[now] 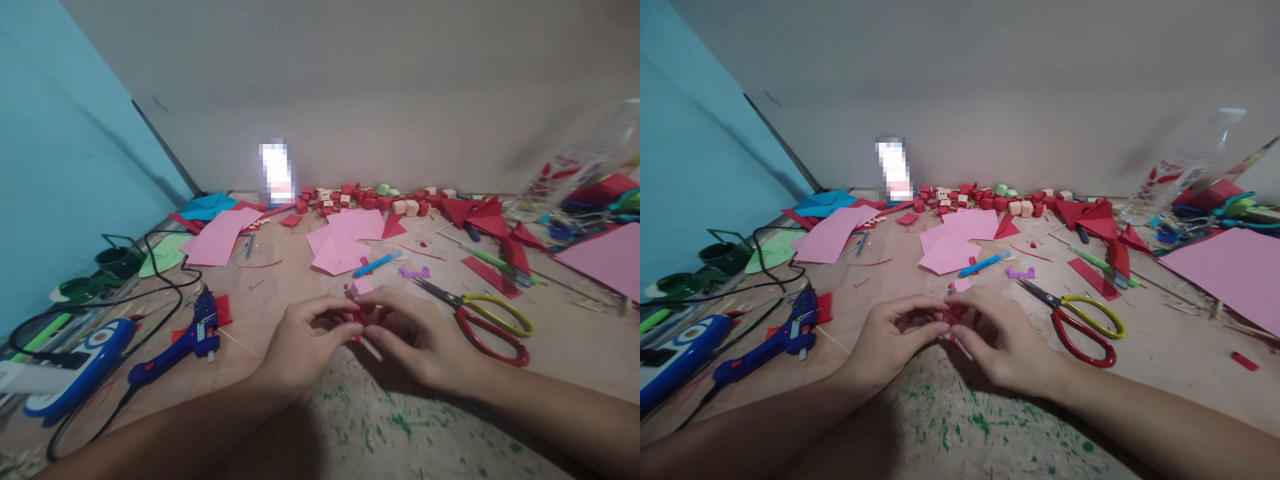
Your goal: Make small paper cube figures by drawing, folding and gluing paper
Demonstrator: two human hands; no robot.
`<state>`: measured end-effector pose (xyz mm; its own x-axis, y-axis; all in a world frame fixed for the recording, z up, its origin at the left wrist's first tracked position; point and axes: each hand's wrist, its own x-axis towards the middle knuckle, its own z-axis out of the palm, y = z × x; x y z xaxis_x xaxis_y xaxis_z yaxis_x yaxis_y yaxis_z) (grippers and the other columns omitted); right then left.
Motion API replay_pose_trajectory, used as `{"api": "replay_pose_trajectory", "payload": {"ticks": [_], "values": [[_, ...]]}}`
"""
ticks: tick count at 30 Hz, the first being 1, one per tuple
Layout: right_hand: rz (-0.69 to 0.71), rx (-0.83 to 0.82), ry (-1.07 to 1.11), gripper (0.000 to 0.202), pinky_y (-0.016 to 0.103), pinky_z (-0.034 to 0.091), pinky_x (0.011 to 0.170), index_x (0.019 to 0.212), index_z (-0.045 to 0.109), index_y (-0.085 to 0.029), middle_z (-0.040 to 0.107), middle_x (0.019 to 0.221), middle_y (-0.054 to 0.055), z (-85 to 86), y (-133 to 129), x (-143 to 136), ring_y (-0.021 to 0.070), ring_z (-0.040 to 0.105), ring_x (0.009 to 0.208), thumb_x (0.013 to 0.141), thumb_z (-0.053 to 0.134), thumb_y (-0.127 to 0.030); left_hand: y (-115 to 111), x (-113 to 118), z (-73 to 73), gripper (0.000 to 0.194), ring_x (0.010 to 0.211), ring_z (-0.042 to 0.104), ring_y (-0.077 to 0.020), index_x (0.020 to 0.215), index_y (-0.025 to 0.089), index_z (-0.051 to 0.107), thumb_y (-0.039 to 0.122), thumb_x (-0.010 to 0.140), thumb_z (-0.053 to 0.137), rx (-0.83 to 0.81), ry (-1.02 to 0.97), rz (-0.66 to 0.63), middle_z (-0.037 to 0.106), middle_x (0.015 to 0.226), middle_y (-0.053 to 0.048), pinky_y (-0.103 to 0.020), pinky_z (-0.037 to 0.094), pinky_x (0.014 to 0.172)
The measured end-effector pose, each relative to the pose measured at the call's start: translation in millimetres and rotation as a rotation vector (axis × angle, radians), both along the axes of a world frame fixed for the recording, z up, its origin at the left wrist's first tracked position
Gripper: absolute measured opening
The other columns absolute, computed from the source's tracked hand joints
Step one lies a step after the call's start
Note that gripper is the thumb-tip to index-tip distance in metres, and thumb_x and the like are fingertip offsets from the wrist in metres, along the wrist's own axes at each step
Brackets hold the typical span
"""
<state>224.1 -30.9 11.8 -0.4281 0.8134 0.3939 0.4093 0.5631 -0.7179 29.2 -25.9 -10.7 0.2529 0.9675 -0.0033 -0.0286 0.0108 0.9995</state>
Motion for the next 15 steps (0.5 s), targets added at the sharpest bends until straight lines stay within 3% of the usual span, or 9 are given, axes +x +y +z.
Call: {"api": "replay_pose_trajectory", "payload": {"ticks": [7, 15], "values": [[-0.071, -0.148, -0.018, 0.017, 0.025, 0.052, 0.063, 0.107, 0.067, -0.016, 0.074, 0.084, 0.003, 2.8, -5.1, -7.4, 0.0136, 0.066, 0.068, 0.094, 0.057, -0.018, 0.2, 0.0, -0.6, 0.016, 0.079, 0.069, -0.0144, 0.093, 0.018, 0.079, 0.015, 0.077, 0.077, 0.004, 0.016, -0.009, 0.075, 0.086, -0.003, -0.023, 0.056, 0.074], [-0.110, -0.178, -0.045, 0.009, 0.024, 0.045, 0.054, 0.095, 0.067, -0.018, 0.068, 0.073, 0.000, 4.8, -13.6, -9.1, 0.0117, 0.057, 0.058, 0.092, 0.058, -0.018, -2.4, 2.7, 0.8, 0.016, 0.082, 0.072, -0.0164, 0.089, 0.018, 0.080, 0.014, 0.074, 0.079, -0.014, 0.035, -0.061, 0.078, 0.087, -0.004, -0.026, 0.057, 0.078]]}}
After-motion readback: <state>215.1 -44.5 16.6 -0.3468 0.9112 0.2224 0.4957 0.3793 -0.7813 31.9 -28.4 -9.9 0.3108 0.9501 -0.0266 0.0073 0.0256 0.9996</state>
